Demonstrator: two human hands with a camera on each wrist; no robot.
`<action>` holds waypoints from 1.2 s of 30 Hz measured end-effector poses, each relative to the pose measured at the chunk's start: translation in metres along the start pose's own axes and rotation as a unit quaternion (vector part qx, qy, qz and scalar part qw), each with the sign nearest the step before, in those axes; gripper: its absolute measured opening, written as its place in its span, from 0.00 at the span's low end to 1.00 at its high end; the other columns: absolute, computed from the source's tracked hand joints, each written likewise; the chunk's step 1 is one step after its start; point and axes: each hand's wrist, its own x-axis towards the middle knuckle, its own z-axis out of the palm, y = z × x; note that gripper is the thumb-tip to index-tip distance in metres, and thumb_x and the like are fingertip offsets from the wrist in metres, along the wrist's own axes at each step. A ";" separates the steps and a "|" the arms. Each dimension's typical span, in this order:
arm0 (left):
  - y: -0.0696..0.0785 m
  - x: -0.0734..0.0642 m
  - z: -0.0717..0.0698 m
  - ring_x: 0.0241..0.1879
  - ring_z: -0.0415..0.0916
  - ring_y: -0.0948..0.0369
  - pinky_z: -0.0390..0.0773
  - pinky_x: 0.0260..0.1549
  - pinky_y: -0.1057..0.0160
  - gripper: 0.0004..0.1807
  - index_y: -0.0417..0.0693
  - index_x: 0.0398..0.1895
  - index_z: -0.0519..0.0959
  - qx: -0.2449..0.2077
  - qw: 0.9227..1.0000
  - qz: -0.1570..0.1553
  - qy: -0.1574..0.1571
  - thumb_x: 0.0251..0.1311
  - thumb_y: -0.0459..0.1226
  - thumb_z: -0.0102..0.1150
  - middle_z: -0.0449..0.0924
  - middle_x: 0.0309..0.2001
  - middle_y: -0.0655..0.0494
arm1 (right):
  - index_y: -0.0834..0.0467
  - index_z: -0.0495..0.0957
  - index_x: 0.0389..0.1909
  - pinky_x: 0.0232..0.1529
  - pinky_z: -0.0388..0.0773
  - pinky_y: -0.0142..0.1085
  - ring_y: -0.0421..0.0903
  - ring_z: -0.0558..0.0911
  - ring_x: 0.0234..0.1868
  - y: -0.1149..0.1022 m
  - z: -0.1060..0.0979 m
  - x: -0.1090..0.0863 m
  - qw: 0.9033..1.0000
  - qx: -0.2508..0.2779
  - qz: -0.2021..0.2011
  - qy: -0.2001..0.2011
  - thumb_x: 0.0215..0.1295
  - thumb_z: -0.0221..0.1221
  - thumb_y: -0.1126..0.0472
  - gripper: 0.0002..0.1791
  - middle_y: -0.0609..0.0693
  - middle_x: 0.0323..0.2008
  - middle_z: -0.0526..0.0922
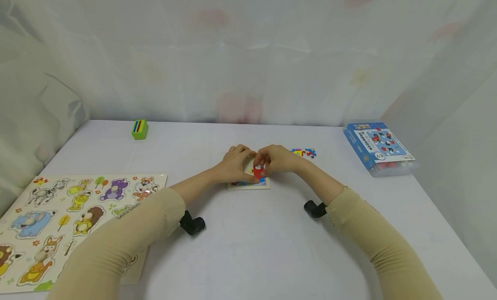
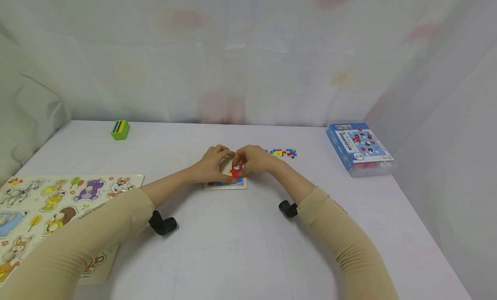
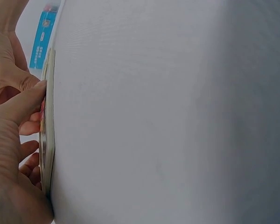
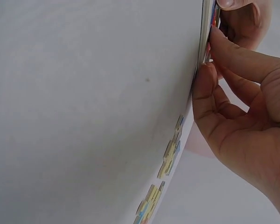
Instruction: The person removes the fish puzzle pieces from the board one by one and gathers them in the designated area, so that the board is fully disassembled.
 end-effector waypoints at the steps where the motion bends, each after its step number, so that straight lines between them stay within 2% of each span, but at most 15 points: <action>1: 0.000 0.000 0.000 0.67 0.57 0.45 0.60 0.66 0.42 0.46 0.47 0.68 0.68 -0.001 1.000 -0.001 -0.001 0.46 0.55 0.73 0.63 0.67 0.45 | 0.56 0.82 0.43 0.39 0.72 0.32 0.43 0.74 0.33 0.000 0.000 0.000 1.000 0.000 -0.002 0.000 0.53 0.69 0.66 0.15 0.50 0.39 0.80; 11: 0.000 -0.001 0.000 0.67 0.57 0.46 0.60 0.66 0.42 0.47 0.48 0.69 0.68 -0.003 1.000 -0.003 -0.001 0.45 0.56 0.74 0.63 0.67 0.45 | 0.57 0.79 0.41 0.46 0.77 0.32 0.46 0.78 0.42 -0.003 0.001 0.000 1.000 -0.017 -0.012 0.014 0.52 0.71 0.68 0.16 0.51 0.39 0.82; 18: 0.001 -0.001 0.000 0.67 0.57 0.46 0.60 0.65 0.42 0.47 0.48 0.69 0.68 -0.005 1.000 -0.001 -0.002 0.45 0.56 0.73 0.63 0.66 0.45 | 0.58 0.78 0.41 0.46 0.76 0.32 0.45 0.78 0.41 -0.006 -0.001 0.000 1.000 -0.015 -0.011 0.012 0.52 0.70 0.68 0.16 0.51 0.37 0.81; 28: -0.001 0.000 0.001 0.67 0.57 0.46 0.59 0.66 0.43 0.47 0.48 0.69 0.68 -0.006 1.000 -0.002 -0.003 0.46 0.56 0.73 0.63 0.66 0.46 | 0.58 0.80 0.40 0.44 0.74 0.32 0.44 0.79 0.39 -0.006 -0.004 -0.002 1.000 -0.011 -0.025 0.011 0.59 0.63 0.69 0.09 0.50 0.35 0.83; 36: -0.001 0.000 0.001 0.67 0.57 0.47 0.59 0.66 0.43 0.47 0.48 0.69 0.68 -0.006 1.000 -0.002 -0.001 0.46 0.56 0.73 0.64 0.66 0.46 | 0.57 0.80 0.40 0.45 0.75 0.32 0.42 0.80 0.37 -0.004 -0.004 -0.002 1.000 -0.011 -0.023 0.010 0.61 0.63 0.68 0.07 0.50 0.34 0.83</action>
